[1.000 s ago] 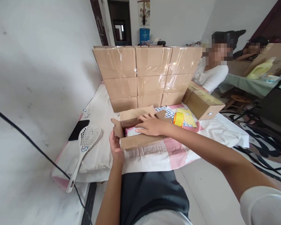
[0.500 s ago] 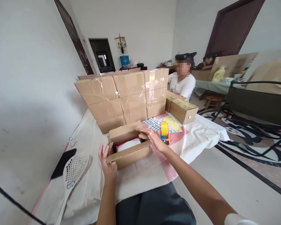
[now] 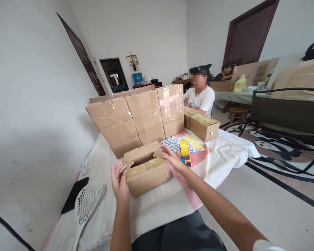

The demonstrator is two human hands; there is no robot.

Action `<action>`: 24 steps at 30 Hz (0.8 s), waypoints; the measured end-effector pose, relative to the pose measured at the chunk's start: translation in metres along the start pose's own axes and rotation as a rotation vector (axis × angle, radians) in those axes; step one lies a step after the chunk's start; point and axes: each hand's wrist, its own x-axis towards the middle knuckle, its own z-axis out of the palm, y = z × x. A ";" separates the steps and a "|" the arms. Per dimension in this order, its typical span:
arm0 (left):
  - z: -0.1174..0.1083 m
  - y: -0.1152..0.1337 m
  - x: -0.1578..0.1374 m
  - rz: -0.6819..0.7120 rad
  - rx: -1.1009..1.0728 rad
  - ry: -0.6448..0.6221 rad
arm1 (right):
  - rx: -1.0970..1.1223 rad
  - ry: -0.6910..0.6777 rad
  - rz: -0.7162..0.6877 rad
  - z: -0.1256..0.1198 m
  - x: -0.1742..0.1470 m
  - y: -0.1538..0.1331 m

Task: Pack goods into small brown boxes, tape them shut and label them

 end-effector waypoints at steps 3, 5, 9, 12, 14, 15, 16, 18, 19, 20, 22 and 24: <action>-0.003 -0.004 0.002 -0.041 0.031 -0.030 | 0.145 0.022 -0.023 0.008 0.015 -0.007; -0.004 -0.004 0.002 -0.062 0.060 -0.059 | 0.228 0.030 -0.121 0.016 0.022 -0.014; -0.006 0.000 0.002 -0.041 0.174 -0.125 | 0.071 -0.056 -0.244 0.024 0.022 -0.020; -0.013 0.011 0.008 0.004 0.317 -0.223 | -0.103 -0.131 -0.276 0.021 0.015 -0.017; -0.016 0.024 0.012 0.032 0.428 -0.318 | -0.155 -0.138 -0.319 0.016 0.009 -0.015; -0.015 0.032 0.012 0.040 0.474 -0.358 | -0.185 -0.141 -0.347 0.013 0.006 -0.014; -0.012 0.040 0.010 0.059 0.533 -0.388 | -0.211 -0.141 -0.377 0.012 0.003 -0.013; 0.000 0.055 0.001 0.148 0.702 -0.456 | -0.246 -0.144 -0.427 0.010 -0.004 -0.012; 0.008 0.060 -0.006 0.231 0.829 -0.504 | -0.266 -0.145 -0.448 0.010 -0.007 -0.011; 0.015 0.064 -0.014 0.318 0.952 -0.558 | -0.292 -0.150 -0.463 0.011 -0.011 -0.011; 0.028 0.066 -0.027 0.449 1.139 -0.612 | -0.360 -0.123 -0.487 0.010 -0.021 -0.011; 0.035 0.063 -0.033 0.486 1.215 -0.595 | -0.448 0.041 -0.537 0.000 -0.031 -0.012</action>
